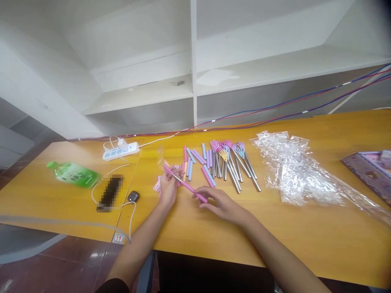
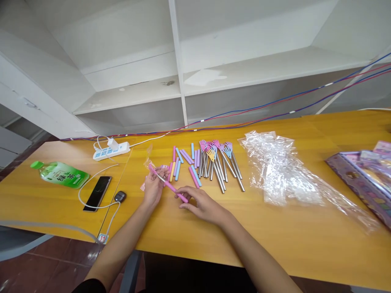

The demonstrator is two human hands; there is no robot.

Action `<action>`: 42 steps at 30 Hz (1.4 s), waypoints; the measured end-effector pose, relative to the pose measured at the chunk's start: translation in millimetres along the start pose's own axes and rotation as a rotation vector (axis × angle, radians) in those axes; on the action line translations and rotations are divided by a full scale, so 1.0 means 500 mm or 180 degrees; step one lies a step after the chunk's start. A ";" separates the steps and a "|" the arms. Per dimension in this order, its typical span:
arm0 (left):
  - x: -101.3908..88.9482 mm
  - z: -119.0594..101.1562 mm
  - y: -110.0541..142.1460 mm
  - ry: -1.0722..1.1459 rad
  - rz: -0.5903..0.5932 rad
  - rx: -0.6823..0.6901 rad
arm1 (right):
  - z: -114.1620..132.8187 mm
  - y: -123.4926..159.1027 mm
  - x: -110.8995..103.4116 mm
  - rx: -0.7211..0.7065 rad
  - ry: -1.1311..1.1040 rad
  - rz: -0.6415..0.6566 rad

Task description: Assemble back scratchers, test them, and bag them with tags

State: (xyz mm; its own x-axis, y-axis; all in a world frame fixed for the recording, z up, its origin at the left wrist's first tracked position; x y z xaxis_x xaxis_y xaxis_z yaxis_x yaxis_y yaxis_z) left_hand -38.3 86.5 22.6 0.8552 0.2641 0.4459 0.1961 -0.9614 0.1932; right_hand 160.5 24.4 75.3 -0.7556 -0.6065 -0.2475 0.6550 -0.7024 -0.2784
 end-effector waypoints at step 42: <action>0.078 0.112 0.086 -0.0032 0.0860 -0.1248 | 0.005 0.001 0.017 -0.1387 0.2169 -0.0624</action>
State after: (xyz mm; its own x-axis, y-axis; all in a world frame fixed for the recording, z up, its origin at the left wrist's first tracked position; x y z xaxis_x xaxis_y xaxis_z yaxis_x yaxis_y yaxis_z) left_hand 30.4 51.0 -0.6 0.8557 0.0062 0.5175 -0.2280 -0.8931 0.3878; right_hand 154.5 17.9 75.3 -0.7795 -0.0315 -0.6257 0.5610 -0.4797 -0.6747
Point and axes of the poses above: each hand's wrist, its own y-axis away from the middle knuckle, its own x-axis out of the palm, z = x × y, the point moved 8 cm from there along -y, towards the middle knuckle, and after that the axes turned 6 degrees about -x, right-handed, at the moved point
